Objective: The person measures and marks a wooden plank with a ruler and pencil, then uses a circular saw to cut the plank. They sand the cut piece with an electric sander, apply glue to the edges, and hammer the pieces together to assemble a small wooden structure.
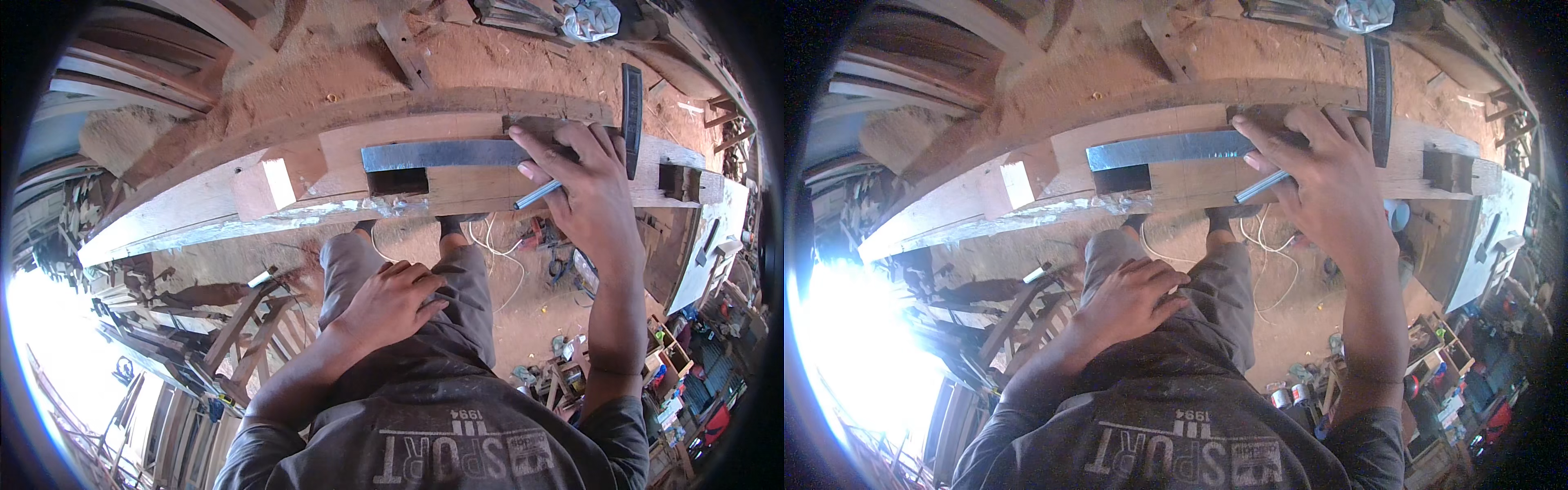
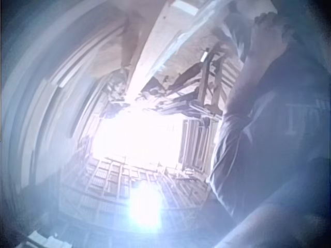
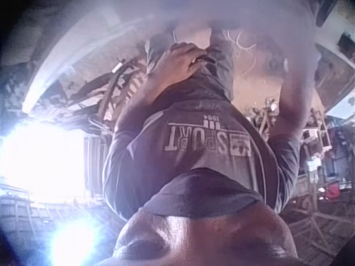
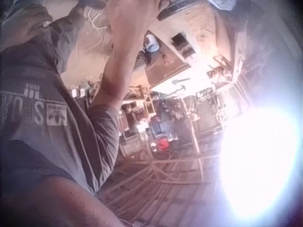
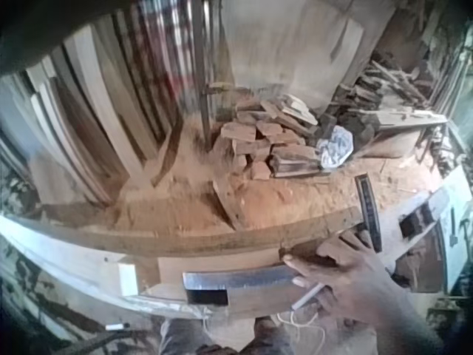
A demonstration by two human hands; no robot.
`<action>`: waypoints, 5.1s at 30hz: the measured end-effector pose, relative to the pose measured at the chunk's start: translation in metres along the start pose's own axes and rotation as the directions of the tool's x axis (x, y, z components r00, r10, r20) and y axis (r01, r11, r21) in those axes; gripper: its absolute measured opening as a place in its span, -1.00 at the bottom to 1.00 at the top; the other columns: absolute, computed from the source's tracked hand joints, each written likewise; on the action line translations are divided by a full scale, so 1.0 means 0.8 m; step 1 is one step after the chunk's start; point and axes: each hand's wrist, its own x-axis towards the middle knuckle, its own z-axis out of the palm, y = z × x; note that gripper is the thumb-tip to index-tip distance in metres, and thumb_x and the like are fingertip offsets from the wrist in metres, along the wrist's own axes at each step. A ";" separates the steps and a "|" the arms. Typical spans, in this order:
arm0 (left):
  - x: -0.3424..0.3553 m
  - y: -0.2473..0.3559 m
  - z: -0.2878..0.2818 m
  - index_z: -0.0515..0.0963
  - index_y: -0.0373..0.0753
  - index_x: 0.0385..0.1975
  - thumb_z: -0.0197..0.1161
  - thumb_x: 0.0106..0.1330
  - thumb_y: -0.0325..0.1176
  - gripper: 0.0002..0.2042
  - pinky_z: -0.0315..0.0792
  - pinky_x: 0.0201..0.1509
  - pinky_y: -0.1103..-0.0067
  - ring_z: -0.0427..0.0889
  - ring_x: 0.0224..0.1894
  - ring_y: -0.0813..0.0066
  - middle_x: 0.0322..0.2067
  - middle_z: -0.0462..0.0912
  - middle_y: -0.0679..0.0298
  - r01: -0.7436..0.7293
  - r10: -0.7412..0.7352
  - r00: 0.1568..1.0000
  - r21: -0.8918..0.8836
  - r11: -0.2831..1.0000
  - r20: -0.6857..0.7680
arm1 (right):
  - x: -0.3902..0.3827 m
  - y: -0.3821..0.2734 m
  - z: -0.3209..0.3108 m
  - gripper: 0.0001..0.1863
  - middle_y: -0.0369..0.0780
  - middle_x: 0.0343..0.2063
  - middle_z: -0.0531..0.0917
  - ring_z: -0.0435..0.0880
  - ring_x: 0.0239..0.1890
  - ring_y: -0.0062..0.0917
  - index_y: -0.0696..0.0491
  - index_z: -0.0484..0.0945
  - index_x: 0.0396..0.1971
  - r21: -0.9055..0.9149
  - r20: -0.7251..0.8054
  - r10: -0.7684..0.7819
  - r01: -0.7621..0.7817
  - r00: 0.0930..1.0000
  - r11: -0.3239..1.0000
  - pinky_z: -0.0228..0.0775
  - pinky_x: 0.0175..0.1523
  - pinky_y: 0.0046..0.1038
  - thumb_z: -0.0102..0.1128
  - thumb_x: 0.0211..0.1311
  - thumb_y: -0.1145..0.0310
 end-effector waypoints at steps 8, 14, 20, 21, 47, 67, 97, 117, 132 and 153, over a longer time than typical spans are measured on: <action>0.005 -0.009 -0.004 0.64 -0.20 0.14 0.29 0.51 -0.01 -0.58 0.51 0.35 0.17 0.70 0.12 0.10 0.03 0.68 0.12 -0.014 0.015 1.000 0.019 1.000 -0.018 | 0.000 -0.003 0.005 -0.28 -0.25 -0.11 0.63 0.56 -0.02 -0.25 -0.31 0.71 0.25 -0.062 -0.043 -0.009 0.006 0.999 0.998 0.35 0.13 -0.15 0.47 -0.05 0.44; -0.001 -0.011 -0.005 0.66 -0.20 0.12 0.29 0.50 -0.01 -0.59 0.50 0.36 0.17 0.69 0.14 0.08 0.01 0.70 0.12 0.023 -0.023 1.000 0.024 0.999 0.014 | 0.000 -0.007 0.005 -0.27 -0.26 -0.15 0.61 0.56 -0.03 -0.27 -0.32 0.71 0.25 -0.072 -0.052 -0.010 0.006 0.999 0.997 0.33 0.10 -0.17 0.50 -0.06 0.42; -0.003 -0.009 -0.007 0.66 -0.21 0.12 0.26 0.52 -0.01 -0.58 0.49 0.37 0.17 0.69 0.14 0.07 0.01 0.70 0.12 0.022 -0.024 0.999 0.042 0.999 0.036 | 0.003 -0.009 0.001 -0.31 -0.22 -0.19 0.56 0.56 -0.09 -0.26 -0.23 0.74 0.23 -0.054 -0.069 -0.040 0.037 0.997 0.998 0.35 0.12 -0.13 0.46 -0.01 0.51; -0.002 -0.010 -0.006 0.66 -0.21 0.13 0.26 0.52 -0.01 -0.58 0.49 0.37 0.18 0.69 0.15 0.08 0.01 0.70 0.12 0.028 -0.030 0.999 0.049 0.998 0.042 | 0.003 -0.009 0.002 -0.30 -0.24 -0.18 0.59 0.57 -0.08 -0.28 -0.27 0.73 0.24 -0.065 -0.066 -0.035 0.031 0.997 0.997 0.34 0.10 -0.15 0.49 -0.02 0.47; -0.015 0.000 -0.052 0.63 -0.21 0.18 0.27 0.50 0.00 -0.55 0.48 0.37 0.16 0.65 0.18 0.00 0.13 0.65 0.06 -0.214 0.181 0.968 0.194 0.957 0.172 | -0.027 -0.039 0.007 -0.35 -0.24 -0.05 0.67 0.60 0.04 -0.30 -0.23 0.68 0.31 -0.020 -0.113 0.116 -0.119 0.987 0.993 0.38 0.26 -0.22 0.46 0.15 0.47; 0.058 0.124 -0.068 0.64 -0.45 -0.03 0.12 0.67 -0.17 -0.63 0.60 -0.10 0.38 0.76 -0.23 0.36 -0.23 0.80 0.04 -0.338 0.254 0.860 -0.121 0.933 -0.443 | -0.136 -0.173 0.056 -0.11 0.12 -0.01 0.53 0.59 0.03 0.08 0.04 0.12 0.63 0.671 -0.162 0.535 -0.305 0.829 0.676 0.48 0.16 -0.06 0.24 0.30 0.49; 0.075 0.191 -0.030 0.47 -0.33 -0.46 0.30 0.56 -0.20 -0.62 0.23 -0.48 0.40 0.30 -0.59 0.44 -0.66 0.39 0.16 0.148 -0.049 0.644 0.062 0.987 -0.763 | -0.288 0.395 -0.115 -0.49 -0.32 -0.37 0.67 0.58 -0.27 -0.63 0.16 0.73 -0.10 0.945 -0.325 0.942 -0.046 -0.087 0.322 0.44 -0.15 -0.44 0.15 0.60 -0.07; 0.136 0.207 -0.073 0.61 -0.34 -0.51 0.31 0.50 0.03 -0.50 0.44 -0.34 0.16 0.61 -0.47 -0.18 -0.59 0.59 -0.05 0.262 -0.008 0.667 0.224 0.939 -0.745 | -0.139 0.197 -0.036 -0.75 0.02 -0.10 0.73 0.65 -0.04 0.02 0.15 0.67 -0.01 0.746 -0.428 0.627 -0.137 0.651 0.652 0.48 0.12 -0.09 0.21 0.49 0.32; 0.150 0.221 -0.087 0.72 -0.28 -0.41 0.37 0.43 0.09 -0.53 0.48 -0.36 0.23 0.65 -0.52 -0.03 -0.61 0.63 0.02 0.264 -0.065 0.797 0.250 0.932 -0.601 | -0.153 0.195 -0.045 -0.27 0.03 0.25 0.63 0.62 0.29 -0.06 0.05 0.50 0.36 0.601 -0.252 0.169 0.018 0.953 0.799 0.48 0.32 -0.13 0.58 0.21 0.21; 0.201 0.231 -0.103 0.65 -0.32 -0.43 0.51 0.27 0.14 -0.47 0.45 -0.34 0.33 0.60 -0.49 0.25 -0.57 0.62 0.11 0.336 -0.183 0.844 0.231 0.913 -0.503 | -0.174 0.115 -0.024 -0.62 -0.21 -0.11 0.77 0.62 0.02 -0.25 -0.02 0.72 0.06 0.535 -0.359 0.562 -0.329 0.745 0.778 0.27 0.23 -0.18 0.50 0.29 0.21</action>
